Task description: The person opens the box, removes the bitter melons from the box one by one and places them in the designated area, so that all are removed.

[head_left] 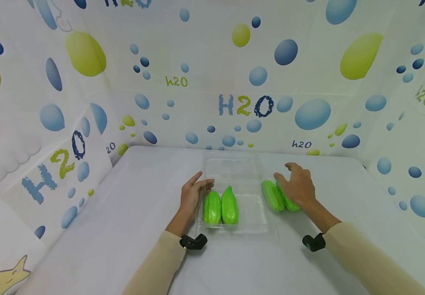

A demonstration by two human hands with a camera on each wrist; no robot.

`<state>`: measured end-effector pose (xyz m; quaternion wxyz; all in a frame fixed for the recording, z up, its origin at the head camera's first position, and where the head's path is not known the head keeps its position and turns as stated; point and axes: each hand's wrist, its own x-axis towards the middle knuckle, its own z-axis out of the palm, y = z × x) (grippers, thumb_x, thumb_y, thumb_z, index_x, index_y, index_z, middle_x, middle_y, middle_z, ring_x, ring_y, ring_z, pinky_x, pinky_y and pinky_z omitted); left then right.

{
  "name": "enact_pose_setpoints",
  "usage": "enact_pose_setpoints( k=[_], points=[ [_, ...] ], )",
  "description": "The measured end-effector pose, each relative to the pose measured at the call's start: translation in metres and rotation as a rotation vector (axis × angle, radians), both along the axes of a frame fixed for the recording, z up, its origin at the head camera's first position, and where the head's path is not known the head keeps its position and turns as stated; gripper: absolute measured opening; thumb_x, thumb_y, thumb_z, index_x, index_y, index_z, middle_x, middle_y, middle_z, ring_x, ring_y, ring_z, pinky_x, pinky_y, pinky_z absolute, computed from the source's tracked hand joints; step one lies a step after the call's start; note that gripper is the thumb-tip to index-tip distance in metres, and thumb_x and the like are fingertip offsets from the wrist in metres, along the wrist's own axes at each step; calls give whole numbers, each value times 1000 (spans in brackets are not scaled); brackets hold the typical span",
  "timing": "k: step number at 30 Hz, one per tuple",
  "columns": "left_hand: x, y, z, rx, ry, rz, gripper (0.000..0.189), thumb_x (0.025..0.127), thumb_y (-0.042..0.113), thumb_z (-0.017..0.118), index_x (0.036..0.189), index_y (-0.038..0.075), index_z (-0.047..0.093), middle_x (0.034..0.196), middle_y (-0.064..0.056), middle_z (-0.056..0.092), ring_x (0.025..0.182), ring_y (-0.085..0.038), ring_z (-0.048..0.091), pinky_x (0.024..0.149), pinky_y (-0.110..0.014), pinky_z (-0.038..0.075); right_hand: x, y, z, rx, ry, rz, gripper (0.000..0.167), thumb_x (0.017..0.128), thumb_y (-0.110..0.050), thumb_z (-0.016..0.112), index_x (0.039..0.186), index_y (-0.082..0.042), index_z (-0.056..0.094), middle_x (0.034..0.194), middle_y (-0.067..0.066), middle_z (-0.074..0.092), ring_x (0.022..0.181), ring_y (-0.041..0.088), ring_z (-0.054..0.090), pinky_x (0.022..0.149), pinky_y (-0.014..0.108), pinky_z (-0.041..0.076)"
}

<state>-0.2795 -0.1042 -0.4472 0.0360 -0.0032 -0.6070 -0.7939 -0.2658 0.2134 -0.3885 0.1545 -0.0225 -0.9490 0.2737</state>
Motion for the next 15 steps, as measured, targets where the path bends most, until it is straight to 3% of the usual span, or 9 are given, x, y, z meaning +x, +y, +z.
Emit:
enact_pose_setpoints(
  k=[9, 15],
  points=[
    [1, 0, 2, 21, -4, -13, 55, 104, 10, 51, 155, 1, 36, 121, -17, 72, 110, -27, 70, 92, -31, 56, 2, -29, 5, -90, 33, 61, 57, 98, -35, 60, 140, 3, 53, 139, 24, 56, 130, 45, 45, 105, 62, 43],
    [2, 0, 0, 16, -4, -13, 55, 104, 11, 52, 155, 2, 36, 120, -16, 73, 112, -29, 69, 96, -34, 55, 5, -45, 6, -105, 35, 93, 53, 99, -33, 60, 139, 2, 55, 135, 21, 59, 127, 42, 47, 105, 59, 43]
  ],
)
